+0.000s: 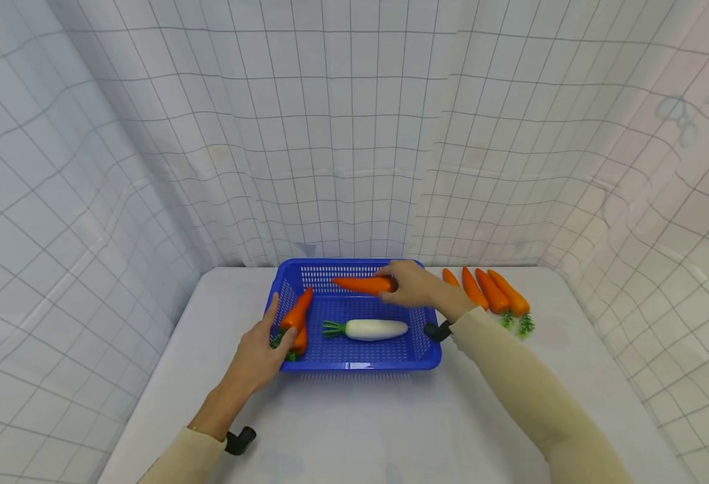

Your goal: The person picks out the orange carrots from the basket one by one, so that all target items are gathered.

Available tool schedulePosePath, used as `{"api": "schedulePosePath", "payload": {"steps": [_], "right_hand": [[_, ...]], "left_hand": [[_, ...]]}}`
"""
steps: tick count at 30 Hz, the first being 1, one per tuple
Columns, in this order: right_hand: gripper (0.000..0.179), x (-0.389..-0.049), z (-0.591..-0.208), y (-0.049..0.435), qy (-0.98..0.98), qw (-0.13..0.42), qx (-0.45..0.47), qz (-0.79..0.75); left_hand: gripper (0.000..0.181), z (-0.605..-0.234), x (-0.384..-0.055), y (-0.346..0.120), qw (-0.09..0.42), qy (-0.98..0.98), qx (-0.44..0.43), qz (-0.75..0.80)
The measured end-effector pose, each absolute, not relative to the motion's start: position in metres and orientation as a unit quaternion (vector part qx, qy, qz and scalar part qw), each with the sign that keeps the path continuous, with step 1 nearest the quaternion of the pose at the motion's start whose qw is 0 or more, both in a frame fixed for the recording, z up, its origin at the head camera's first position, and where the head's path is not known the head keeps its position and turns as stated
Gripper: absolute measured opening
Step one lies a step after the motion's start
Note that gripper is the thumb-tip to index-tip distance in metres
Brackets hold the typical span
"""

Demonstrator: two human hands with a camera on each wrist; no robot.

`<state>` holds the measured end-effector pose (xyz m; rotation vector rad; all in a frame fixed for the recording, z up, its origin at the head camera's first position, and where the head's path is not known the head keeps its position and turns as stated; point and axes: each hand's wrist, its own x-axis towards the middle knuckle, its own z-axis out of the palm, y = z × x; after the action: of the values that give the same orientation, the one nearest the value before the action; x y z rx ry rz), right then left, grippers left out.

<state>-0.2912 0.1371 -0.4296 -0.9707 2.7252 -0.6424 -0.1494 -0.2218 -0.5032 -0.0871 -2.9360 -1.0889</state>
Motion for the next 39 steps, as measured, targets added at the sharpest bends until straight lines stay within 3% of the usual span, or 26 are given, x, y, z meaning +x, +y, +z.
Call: {"api": "schedulePosePath", "payload": {"steps": [12, 23, 39], "right_hand": [[0.059, -0.276, -0.427, 0.182, 0.935, 0.059, -0.279, -0.211], [0.052, -0.266, -0.437, 0.222, 0.928, -0.017, -0.251, -0.275], [0.053, -0.236, -0.461, 0.276, 0.930, -0.022, -0.161, -0.329]], "left_hand": [[0.091, -0.504, -0.150, -0.221, -0.002, -0.939, -0.025, -0.344], [0.091, -0.503, -0.150, -0.220, -0.006, -0.941, -0.020, -0.339], [0.090, -0.503, -0.150, -0.220, -0.002, -0.942, -0.020, -0.334]]}}
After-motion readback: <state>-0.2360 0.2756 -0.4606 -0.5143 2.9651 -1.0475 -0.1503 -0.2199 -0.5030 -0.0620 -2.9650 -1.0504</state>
